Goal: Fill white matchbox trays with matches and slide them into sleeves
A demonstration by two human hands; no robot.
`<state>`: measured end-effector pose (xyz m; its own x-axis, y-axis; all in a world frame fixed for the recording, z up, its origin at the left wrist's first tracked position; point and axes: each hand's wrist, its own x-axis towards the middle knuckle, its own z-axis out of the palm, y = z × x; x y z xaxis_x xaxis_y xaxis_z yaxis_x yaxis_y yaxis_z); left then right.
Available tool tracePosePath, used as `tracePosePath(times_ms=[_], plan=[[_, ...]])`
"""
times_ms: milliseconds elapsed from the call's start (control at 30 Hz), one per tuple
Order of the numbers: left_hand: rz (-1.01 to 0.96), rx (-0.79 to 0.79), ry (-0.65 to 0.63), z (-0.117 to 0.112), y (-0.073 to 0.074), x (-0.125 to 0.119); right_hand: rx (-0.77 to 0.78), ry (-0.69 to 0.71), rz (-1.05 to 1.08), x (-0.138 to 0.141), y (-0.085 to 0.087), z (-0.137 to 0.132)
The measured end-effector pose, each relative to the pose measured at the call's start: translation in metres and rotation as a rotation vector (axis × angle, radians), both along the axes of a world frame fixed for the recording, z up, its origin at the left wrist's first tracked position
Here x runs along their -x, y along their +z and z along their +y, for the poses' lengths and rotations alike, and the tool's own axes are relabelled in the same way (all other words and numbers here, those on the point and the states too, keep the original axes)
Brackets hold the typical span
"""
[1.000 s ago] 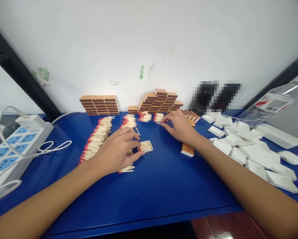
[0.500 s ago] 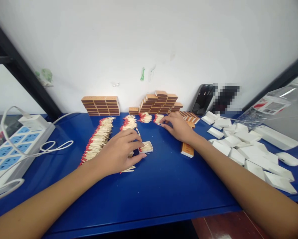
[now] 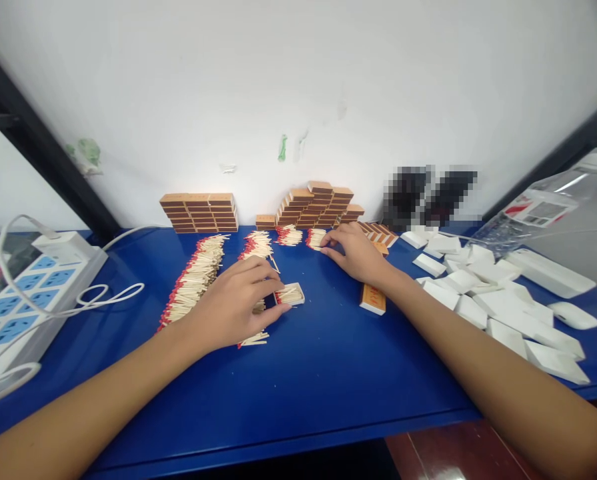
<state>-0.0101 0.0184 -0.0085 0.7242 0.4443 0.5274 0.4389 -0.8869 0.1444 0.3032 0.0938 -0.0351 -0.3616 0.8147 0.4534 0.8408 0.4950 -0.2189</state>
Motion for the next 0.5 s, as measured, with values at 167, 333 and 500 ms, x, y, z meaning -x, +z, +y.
tracePosePath(times_ms=[167, 333, 500], plan=[[0.011, 0.003, 0.006, 0.000, 0.001, 0.000, 0.039, 0.000, -0.011, 0.000, 0.001, 0.000], [0.029, -0.030, 0.050, 0.000, 0.002, 0.000, 0.069, -0.008, -0.011, 0.000, 0.002, 0.000], [0.047, -0.061, 0.110, -0.002, 0.003, 0.001, 0.067, 0.057, 0.049, 0.011, 0.017, -0.017]])
